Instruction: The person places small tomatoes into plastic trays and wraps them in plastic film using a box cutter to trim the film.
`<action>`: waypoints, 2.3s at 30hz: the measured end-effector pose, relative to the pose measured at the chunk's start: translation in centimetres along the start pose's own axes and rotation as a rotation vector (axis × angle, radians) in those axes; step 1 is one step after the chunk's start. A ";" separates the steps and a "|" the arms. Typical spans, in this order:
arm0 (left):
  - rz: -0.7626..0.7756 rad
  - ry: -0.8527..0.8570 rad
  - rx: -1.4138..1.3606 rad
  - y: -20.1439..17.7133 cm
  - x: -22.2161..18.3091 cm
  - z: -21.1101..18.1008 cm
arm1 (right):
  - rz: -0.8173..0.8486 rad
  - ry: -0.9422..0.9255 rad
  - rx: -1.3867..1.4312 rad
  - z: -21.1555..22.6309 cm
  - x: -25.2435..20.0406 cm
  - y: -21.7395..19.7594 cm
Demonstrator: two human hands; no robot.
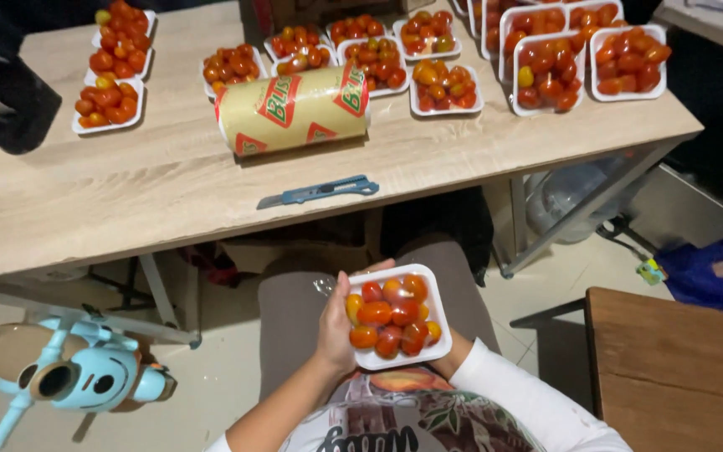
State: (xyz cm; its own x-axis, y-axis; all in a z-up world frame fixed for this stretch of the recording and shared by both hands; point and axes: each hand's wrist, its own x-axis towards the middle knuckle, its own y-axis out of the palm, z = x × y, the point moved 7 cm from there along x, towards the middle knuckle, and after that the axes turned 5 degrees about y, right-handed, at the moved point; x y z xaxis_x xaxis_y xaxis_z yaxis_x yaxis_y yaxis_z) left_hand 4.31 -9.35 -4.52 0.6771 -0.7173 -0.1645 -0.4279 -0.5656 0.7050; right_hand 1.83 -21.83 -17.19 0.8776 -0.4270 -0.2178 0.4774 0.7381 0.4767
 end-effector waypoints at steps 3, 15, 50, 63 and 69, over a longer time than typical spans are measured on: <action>-0.129 0.029 -0.020 -2.5 0.8 1.5 | -0.020 0.074 0.042 -1.3 -1.4 -0.7; -0.196 -0.246 -0.013 -2.9 0.1 -1.3 | 0.204 0.130 0.039 8.1 -2.2 3.0; -0.261 0.320 -0.437 2.0 6.8 -10.4 | -0.064 -0.600 -0.397 20.0 -0.9 6.4; -0.274 0.230 -0.430 2.3 4.6 -9.0 | 0.004 -1.161 -1.066 25.4 -7.1 12.2; -0.287 0.197 -0.351 0.5 5.3 -8.4 | -0.049 -1.188 -1.105 24.3 -6.6 11.8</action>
State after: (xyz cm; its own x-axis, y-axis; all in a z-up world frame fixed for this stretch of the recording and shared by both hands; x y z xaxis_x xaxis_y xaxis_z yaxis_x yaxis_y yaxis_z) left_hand 12.73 -10.00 0.78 0.8528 -0.4431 -0.2764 -0.0032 -0.5338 0.8456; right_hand 0.68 -23.00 10.57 0.5856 -0.2140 0.7819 0.7591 0.4832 -0.4362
